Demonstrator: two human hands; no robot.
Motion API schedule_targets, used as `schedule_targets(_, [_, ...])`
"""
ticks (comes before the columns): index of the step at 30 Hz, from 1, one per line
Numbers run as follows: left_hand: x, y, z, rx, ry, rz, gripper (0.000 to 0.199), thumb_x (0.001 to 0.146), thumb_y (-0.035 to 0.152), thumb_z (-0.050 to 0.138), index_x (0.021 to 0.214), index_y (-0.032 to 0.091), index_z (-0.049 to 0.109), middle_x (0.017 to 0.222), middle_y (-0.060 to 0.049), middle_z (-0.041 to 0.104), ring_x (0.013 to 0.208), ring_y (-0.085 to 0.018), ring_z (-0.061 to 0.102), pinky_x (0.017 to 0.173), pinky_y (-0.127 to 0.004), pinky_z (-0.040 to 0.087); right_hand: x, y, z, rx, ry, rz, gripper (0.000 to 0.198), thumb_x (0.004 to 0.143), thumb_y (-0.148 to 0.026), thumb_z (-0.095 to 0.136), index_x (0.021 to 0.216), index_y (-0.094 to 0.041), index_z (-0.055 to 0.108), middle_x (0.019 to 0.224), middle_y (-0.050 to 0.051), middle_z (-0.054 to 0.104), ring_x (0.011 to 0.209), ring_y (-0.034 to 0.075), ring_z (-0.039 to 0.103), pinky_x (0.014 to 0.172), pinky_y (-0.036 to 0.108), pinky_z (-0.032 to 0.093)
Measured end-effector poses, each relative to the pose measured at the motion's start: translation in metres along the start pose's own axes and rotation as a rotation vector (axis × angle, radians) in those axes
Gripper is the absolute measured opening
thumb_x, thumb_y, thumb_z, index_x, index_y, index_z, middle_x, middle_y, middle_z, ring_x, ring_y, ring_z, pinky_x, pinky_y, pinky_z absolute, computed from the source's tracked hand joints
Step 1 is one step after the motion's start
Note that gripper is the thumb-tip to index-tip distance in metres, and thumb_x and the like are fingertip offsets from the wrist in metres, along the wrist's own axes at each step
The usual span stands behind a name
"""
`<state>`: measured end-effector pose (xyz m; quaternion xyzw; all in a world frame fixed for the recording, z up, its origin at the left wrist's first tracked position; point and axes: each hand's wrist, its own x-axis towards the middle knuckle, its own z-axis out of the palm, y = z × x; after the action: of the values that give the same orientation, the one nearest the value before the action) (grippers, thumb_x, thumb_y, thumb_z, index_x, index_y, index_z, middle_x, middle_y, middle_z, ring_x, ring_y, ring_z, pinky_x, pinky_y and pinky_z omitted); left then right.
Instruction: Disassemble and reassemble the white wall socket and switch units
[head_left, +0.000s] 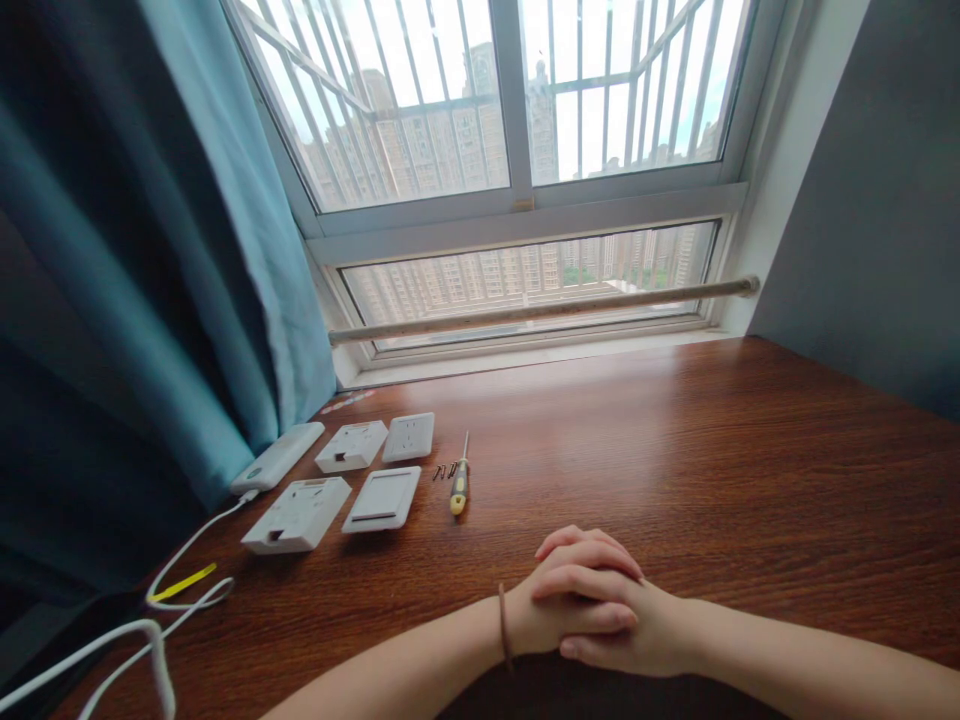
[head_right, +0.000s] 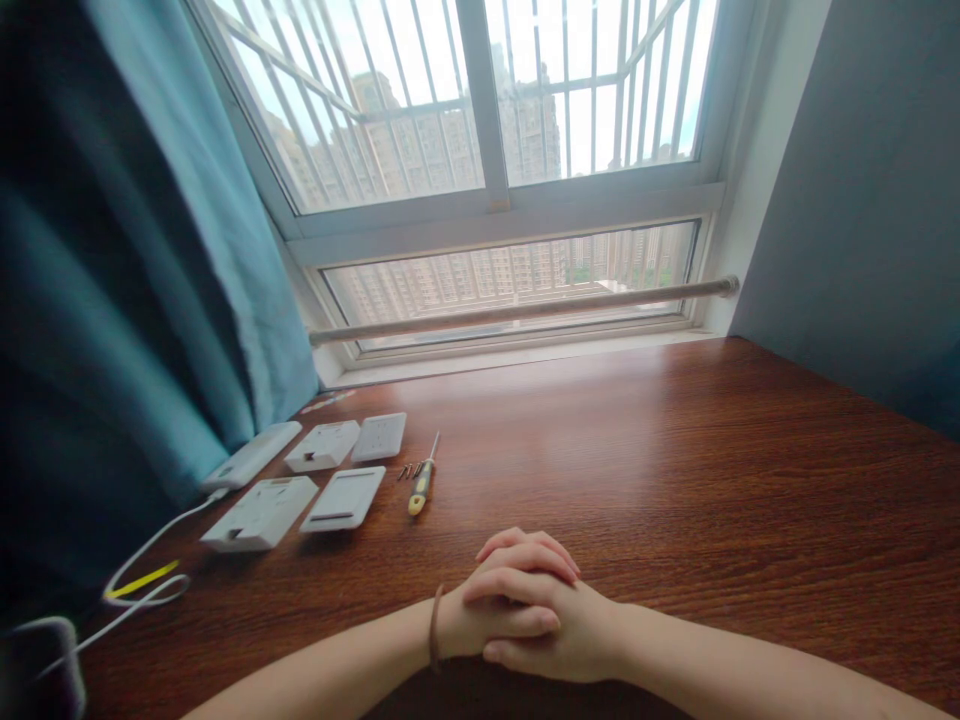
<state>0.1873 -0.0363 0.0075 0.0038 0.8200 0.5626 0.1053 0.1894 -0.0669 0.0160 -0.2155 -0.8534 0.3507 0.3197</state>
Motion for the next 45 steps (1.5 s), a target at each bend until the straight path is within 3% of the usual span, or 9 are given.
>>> schedule_targets(5, [-0.010,0.009,0.002,0.027,0.082,0.056,0.048,0.078,0.005,0.042,0.118,0.031,0.040,0.116,0.003,0.054,0.130,-0.019,0.032,0.107,-0.032,0.030,0.000,0.001,0.001,-0.005,-0.004,0.014,0.049,0.070,-0.034,0.066,0.116,-0.024,0.054,0.117,0.007,0.050,0.116,0.022,0.037,0.094,0.038,0.039])
schedule_targets(9, [-0.013,0.011,0.005,0.082,0.129,0.145,0.057,0.077,0.002,0.040,0.125,0.030,0.030,0.121,0.000,0.051,0.130,-0.019,0.031,0.106,-0.030,0.032,0.000,0.000,0.001,0.004,-0.003,0.014,0.049,0.070,-0.035,0.066,0.116,-0.024,0.054,0.117,0.008,0.049,0.116,0.022,0.037,0.093,0.039,0.040])
schedule_targets(19, [-0.003,-0.001,-0.012,0.049,-0.012,0.185,0.039,0.075,0.008,0.053,0.108,0.029,0.054,0.110,0.004,0.059,0.122,-0.019,0.043,0.093,-0.023,0.047,-0.001,0.003,0.003,-0.004,0.016,-0.030,0.050,0.071,-0.034,0.066,0.117,-0.023,0.053,0.116,0.008,0.049,0.116,0.022,0.037,0.094,0.039,0.039])
schedule_targets(24, [-0.009,0.000,-0.009,0.063,0.018,0.235,0.039,0.074,0.010,0.054,0.110,0.027,0.052,0.116,0.000,0.056,0.125,-0.022,0.039,0.093,-0.028,0.048,-0.001,0.002,0.002,-0.002,0.000,-0.007,0.049,0.070,-0.033,0.066,0.117,-0.023,0.054,0.116,0.008,0.049,0.116,0.023,0.037,0.093,0.039,0.040])
schedule_targets(28, [-0.011,0.002,-0.005,0.082,0.087,0.182,0.041,0.074,0.011,0.054,0.111,0.029,0.050,0.111,0.001,0.058,0.124,-0.024,0.041,0.090,-0.029,0.051,-0.001,0.001,0.001,0.005,0.002,-0.004,0.049,0.070,-0.035,0.066,0.116,-0.023,0.054,0.116,0.008,0.050,0.116,0.023,0.038,0.093,0.040,0.040])
schedule_targets(33, [-0.011,0.004,-0.001,0.111,0.078,0.153,0.050,0.074,0.010,0.053,0.118,0.031,0.042,0.116,0.001,0.054,0.127,-0.023,0.036,0.095,-0.031,0.047,-0.001,0.001,0.001,0.007,-0.002,0.002,0.050,0.070,-0.034,0.066,0.117,-0.023,0.054,0.116,0.008,0.049,0.116,0.023,0.037,0.093,0.039,0.040])
schedule_targets(40, [-0.010,0.011,-0.007,0.083,0.173,0.102,0.032,0.076,0.014,0.052,0.104,0.029,0.054,0.102,0.002,0.060,0.117,-0.022,0.048,0.084,-0.025,0.053,-0.001,0.001,0.001,0.016,0.016,-0.018,0.050,0.070,-0.034,0.067,0.117,-0.023,0.054,0.116,0.008,0.050,0.116,0.023,0.037,0.093,0.039,0.040])
schedule_targets(45, [-0.007,0.007,-0.013,0.136,0.059,0.188,0.025,0.076,0.018,0.052,0.099,0.026,0.056,0.097,0.001,0.059,0.113,-0.020,0.050,0.081,-0.022,0.053,-0.001,0.001,0.001,0.004,0.017,-0.020,0.049,0.070,-0.032,0.067,0.116,-0.023,0.054,0.116,0.008,0.050,0.115,0.022,0.038,0.093,0.039,0.040])
